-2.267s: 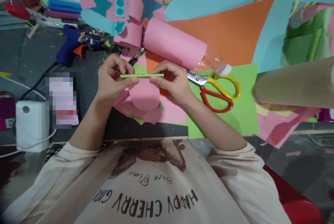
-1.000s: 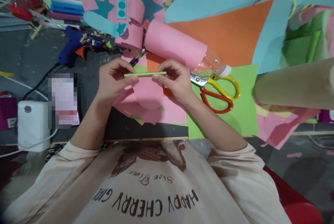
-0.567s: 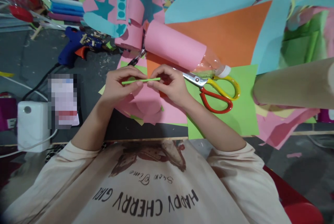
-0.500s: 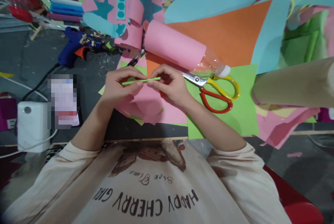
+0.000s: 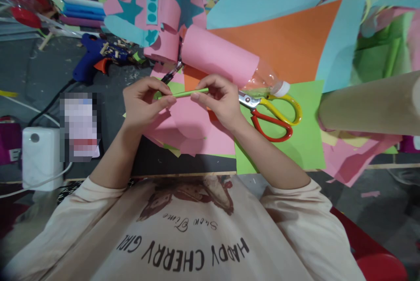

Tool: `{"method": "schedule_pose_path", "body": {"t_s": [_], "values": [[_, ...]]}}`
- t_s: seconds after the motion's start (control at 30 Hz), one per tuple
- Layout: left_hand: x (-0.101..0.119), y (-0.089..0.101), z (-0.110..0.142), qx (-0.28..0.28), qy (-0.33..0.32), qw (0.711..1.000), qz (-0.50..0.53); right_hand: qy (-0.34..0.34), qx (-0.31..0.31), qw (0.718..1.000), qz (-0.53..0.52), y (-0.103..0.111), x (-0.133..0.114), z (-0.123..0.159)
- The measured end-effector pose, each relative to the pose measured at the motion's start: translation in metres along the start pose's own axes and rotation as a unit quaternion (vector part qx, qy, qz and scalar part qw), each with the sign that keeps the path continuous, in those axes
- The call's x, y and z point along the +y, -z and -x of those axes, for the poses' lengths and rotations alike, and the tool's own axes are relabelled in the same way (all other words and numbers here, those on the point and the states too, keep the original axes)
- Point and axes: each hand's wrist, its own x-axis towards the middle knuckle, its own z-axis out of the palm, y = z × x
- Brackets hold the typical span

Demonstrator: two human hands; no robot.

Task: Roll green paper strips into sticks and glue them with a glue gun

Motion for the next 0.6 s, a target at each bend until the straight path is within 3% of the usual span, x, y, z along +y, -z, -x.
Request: {"method": "schedule_pose_path", "body": {"t_s": [0.17,0.27,0.43,0.6], "values": [[-0.0067,0.0057,-0.0069,0.093,-0.036,0.993,0.068,-0.007,0.011,0.999,-0.031,0.0028,0.0058,-0.0040],[-0.0073,0.0069,-0.0096,0.154,-0.018,0.986,0.061,-0.006,0.005,0.999,-0.053,0.0019,0.0054,-0.0042],[-0.0037,0.0064,-0.0101,0.148,0.035,0.988,-0.006,-0.008,0.000,0.998,-0.064,0.0020,0.0039,-0.0049],[-0.0012,0.0058,-0.0111,0.167,0.035,0.985,0.014,-0.029,-0.032,0.999,-0.025,0.0035,0.0035,-0.0023]]}}
